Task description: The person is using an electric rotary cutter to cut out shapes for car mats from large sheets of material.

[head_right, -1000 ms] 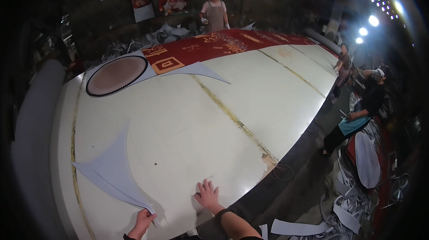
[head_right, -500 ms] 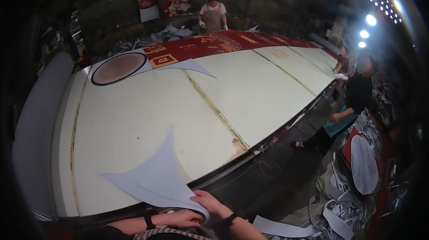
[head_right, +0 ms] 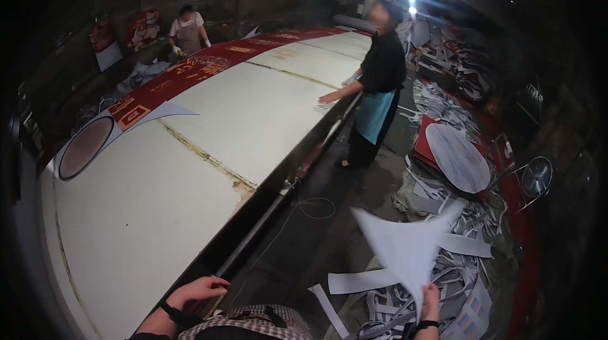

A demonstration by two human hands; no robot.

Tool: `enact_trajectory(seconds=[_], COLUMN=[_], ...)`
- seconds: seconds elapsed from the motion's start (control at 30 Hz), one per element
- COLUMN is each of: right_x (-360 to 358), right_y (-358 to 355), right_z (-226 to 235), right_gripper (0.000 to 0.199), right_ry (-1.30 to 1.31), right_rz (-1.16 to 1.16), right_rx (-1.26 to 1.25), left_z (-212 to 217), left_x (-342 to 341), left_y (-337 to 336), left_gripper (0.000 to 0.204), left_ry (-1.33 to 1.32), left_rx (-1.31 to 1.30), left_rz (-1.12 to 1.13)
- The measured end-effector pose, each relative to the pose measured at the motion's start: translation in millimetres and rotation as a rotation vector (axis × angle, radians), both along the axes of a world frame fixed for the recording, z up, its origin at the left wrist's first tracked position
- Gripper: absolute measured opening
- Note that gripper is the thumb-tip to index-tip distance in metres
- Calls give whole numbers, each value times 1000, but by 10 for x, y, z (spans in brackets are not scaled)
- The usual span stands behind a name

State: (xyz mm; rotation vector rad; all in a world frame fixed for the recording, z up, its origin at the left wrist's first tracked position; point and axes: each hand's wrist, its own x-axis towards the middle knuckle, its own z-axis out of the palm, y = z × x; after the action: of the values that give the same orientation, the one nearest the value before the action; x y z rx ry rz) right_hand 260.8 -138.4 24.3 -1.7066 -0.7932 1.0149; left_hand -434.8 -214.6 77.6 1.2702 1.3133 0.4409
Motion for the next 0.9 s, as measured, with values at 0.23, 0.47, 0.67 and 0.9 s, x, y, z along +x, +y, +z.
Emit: enact_trajectory(seconds=[0.23,0.47,0.67,0.9], right_x=[1312,270,-628,-1240], right_y=[-938,-745,37,558], right_z=[-693,-1299,-1225,-1080], right_gripper=[19,17,16,23], right_ry=[-31,119,-138,-354], right_rz=[-781,-182,165,671], right_rx=[-110,-480,-421,-360], left_z=[34,43,-166,-348], left_x=[-60,26,50,-115], left_y=[-23,-56,-198,-447], left_gripper=[38,38,39,37], left_ry=[12,56,53,38], left_rx=[-48,-42,11,137], left_rz=[271,232,301,544])
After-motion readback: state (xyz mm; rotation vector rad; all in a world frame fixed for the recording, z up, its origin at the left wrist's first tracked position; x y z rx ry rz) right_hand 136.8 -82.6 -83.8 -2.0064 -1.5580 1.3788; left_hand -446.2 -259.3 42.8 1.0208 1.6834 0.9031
